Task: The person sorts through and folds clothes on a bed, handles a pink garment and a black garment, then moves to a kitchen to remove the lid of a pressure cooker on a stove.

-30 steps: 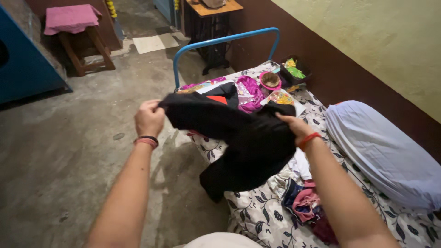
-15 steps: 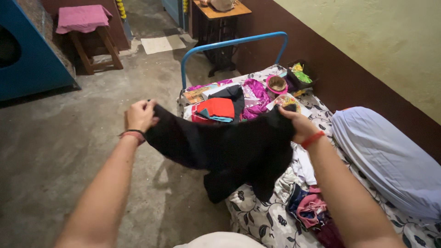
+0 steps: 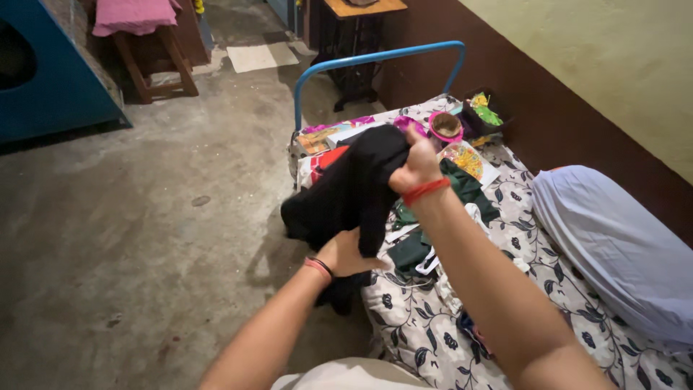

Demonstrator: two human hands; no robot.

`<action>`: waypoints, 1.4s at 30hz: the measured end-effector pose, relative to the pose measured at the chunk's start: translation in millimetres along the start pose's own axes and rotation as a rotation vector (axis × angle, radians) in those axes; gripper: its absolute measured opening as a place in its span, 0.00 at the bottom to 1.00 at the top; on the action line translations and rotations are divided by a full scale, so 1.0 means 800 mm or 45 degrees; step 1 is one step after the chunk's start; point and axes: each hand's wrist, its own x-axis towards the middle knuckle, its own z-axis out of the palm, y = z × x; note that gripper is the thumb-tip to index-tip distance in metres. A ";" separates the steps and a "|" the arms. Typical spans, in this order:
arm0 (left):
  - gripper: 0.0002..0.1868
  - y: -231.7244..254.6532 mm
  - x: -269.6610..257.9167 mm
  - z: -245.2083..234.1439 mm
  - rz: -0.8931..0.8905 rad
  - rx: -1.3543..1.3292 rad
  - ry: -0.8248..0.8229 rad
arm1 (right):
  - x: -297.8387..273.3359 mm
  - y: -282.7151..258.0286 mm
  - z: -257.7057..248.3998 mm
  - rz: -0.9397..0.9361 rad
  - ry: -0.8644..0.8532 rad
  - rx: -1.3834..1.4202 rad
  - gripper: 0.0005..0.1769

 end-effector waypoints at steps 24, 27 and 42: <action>0.12 -0.011 0.042 -0.182 0.318 -1.693 -0.256 | -0.062 0.037 0.011 -0.173 -0.693 -1.897 0.39; 0.15 -0.020 0.030 -0.203 0.123 -1.763 -0.254 | -0.062 0.046 0.017 0.205 -0.369 -2.032 0.29; 0.20 -0.019 -0.005 -0.148 -0.079 0.316 0.649 | -0.046 0.065 -0.017 -0.394 -0.487 -2.869 0.36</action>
